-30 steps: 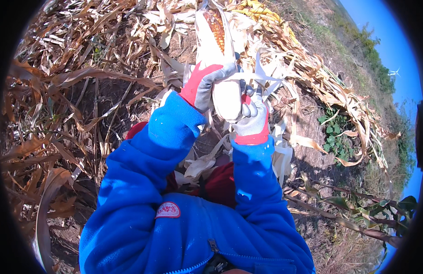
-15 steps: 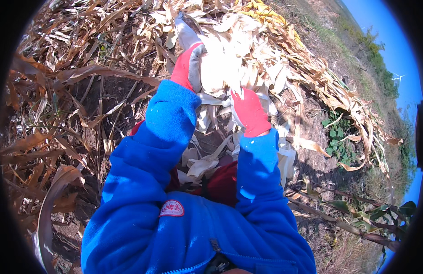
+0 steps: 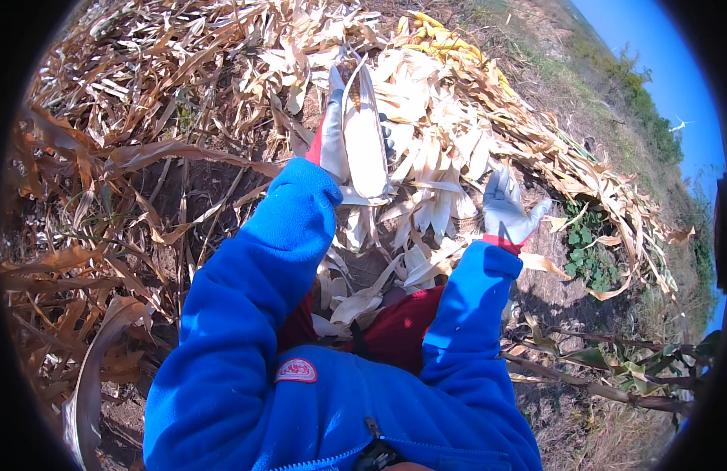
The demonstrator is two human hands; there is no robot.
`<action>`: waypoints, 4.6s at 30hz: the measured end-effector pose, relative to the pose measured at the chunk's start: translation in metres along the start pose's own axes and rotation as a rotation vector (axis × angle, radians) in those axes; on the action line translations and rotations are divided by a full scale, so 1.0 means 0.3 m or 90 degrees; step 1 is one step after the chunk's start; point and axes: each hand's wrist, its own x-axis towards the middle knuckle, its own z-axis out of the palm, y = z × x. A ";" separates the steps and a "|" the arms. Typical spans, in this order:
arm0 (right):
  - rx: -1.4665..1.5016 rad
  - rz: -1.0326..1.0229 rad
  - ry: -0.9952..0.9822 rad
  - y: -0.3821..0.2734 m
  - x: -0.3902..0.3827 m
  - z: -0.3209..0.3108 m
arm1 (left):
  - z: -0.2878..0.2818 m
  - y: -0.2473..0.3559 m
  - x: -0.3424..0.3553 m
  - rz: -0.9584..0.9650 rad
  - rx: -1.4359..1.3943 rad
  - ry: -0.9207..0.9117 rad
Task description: The person repeatedly shucks corn cobs by hand, peeling back the husks to reveal the kernels. The person places the shucked cobs into a red bucket and continues the process with additional cobs from a pile on the ground.
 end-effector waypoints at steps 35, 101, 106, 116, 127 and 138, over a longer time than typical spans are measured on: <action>-1.241 -0.413 -0.388 0.377 -0.280 0.013 | 0.067 -0.095 -0.105 -0.043 0.179 -0.078; -0.401 0.517 -0.115 0.364 -0.379 -0.068 | -0.089 0.010 0.105 0.087 -0.123 0.130; 0.158 0.194 -0.023 0.169 -0.124 0.028 | 0.007 0.001 0.025 -0.017 -0.192 -0.141; -0.428 0.310 -0.286 0.394 -0.289 -0.080 | 0.083 -0.103 -0.052 -0.059 0.049 -0.156; -0.727 0.089 -0.309 0.343 -0.302 -0.008 | 0.114 -0.087 -0.106 -0.051 0.343 -0.161; -0.783 -0.172 -0.259 0.325 -0.225 -0.030 | 0.072 -0.113 -0.093 0.041 0.296 -0.119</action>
